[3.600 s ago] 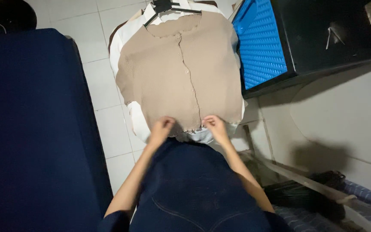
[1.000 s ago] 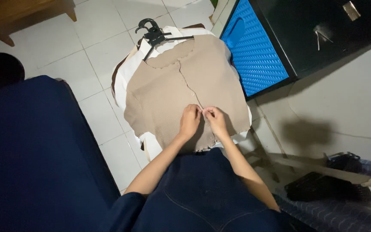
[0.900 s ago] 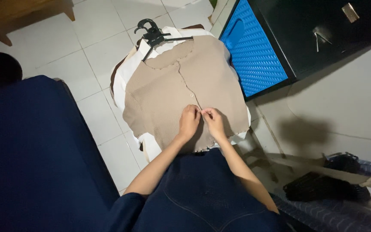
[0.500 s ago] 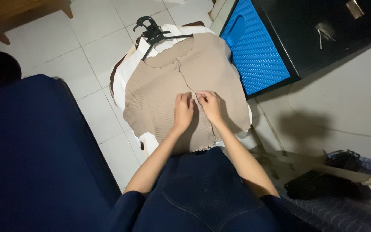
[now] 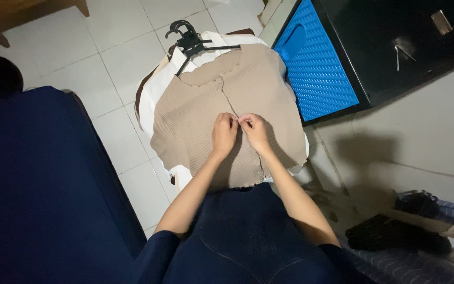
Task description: Organizing and hanging clothes from a rack onto hangers
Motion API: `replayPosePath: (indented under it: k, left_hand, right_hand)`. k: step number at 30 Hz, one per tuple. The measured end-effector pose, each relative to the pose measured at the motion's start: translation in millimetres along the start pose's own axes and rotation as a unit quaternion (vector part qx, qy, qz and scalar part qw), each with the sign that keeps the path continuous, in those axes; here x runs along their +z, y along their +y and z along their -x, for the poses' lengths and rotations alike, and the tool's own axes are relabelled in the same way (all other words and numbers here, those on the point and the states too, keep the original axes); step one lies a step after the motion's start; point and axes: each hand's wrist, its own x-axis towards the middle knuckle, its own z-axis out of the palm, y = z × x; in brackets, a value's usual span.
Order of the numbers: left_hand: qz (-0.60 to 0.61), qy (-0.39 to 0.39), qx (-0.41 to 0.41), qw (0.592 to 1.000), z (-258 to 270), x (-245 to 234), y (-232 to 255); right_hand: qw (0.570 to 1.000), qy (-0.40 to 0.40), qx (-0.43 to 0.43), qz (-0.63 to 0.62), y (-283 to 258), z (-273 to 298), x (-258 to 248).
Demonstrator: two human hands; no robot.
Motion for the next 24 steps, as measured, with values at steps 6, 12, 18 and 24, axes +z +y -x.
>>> replayPosePath:
  k: [6,12,18,24]
  left_hand:
    - [0.063,-0.035,0.023,0.997,-14.3,-2.5,-18.8]
    - [0.067,0.060,0.007,0.996,-60.9,-54.3,17.4]
    - [-0.045,0.075,0.044,0.995,-106.8,-41.6,-4.2]
    - [-0.098,0.069,0.035,0.992,-118.6,-27.8,-20.8]
  right_hand:
    - [0.993,0.006,-0.026,0.116,1.7,-26.9,-4.4]
    - [0.981,-0.008,-0.072,0.178,-29.2,-84.4,11.4]
    - [0.997,-0.009,-0.020,0.077,-24.0,-128.8,51.0]
    - [0.984,0.000,0.034,0.174,-9.2,-137.7,52.0]
